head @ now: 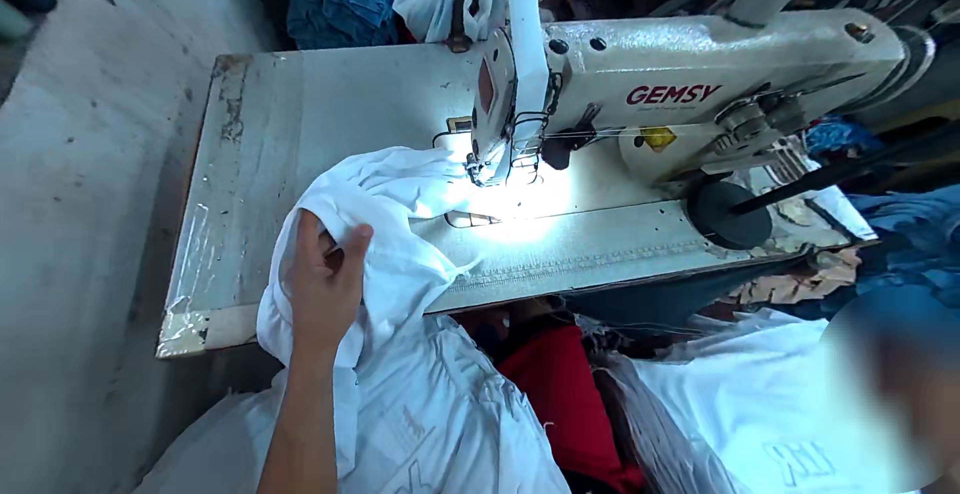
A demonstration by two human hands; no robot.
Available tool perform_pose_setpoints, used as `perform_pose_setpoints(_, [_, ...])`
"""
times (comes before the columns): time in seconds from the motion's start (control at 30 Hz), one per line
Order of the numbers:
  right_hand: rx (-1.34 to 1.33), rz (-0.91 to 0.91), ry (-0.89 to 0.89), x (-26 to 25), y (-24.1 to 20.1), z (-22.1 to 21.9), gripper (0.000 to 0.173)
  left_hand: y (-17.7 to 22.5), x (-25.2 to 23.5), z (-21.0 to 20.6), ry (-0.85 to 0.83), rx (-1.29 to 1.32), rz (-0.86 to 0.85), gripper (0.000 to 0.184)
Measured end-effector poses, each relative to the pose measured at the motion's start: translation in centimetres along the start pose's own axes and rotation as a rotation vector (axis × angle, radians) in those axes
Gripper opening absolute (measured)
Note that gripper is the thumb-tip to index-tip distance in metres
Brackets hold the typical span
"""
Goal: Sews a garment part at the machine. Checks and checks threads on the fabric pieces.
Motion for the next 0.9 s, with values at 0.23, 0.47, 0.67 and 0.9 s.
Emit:
perform_pose_setpoints(0.23, [-0.87,0.696,-0.033,1.3,-34.6,-1.9,0.036,2.8,2.8,-1.1,-0.154,0.023,0.012,0.079])
perform_pose_setpoints(0.47, [-1.324,0.784,-0.688,4.0,-48.7,-5.0,0.038,9.4,3.6,1.7,-0.132,0.21,-0.27,0.067])
perform_pose_setpoints(0.67, [-1.059,0.264,-0.143,-0.9,-29.0,-3.3,0.028,-0.8,-1.0,3.5,0.149,-0.082,-0.095,0.048])
perform_pose_setpoints(0.9, [-0.659,0.529,-0.011,-0.9,-30.9,-1.2,0.027,-2.2,-1.0,1.9,0.262,-0.422,-0.111,0.039])
Point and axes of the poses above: each hand's wrist, its own x-axis away from the middle knuckle, its own z-axis out of the back of the hand, y = z × x, the point moved 8 cm from there along -x, towards the middle knuckle, and after that the axes turned 13 degrees about z, right-handed, at the moved point
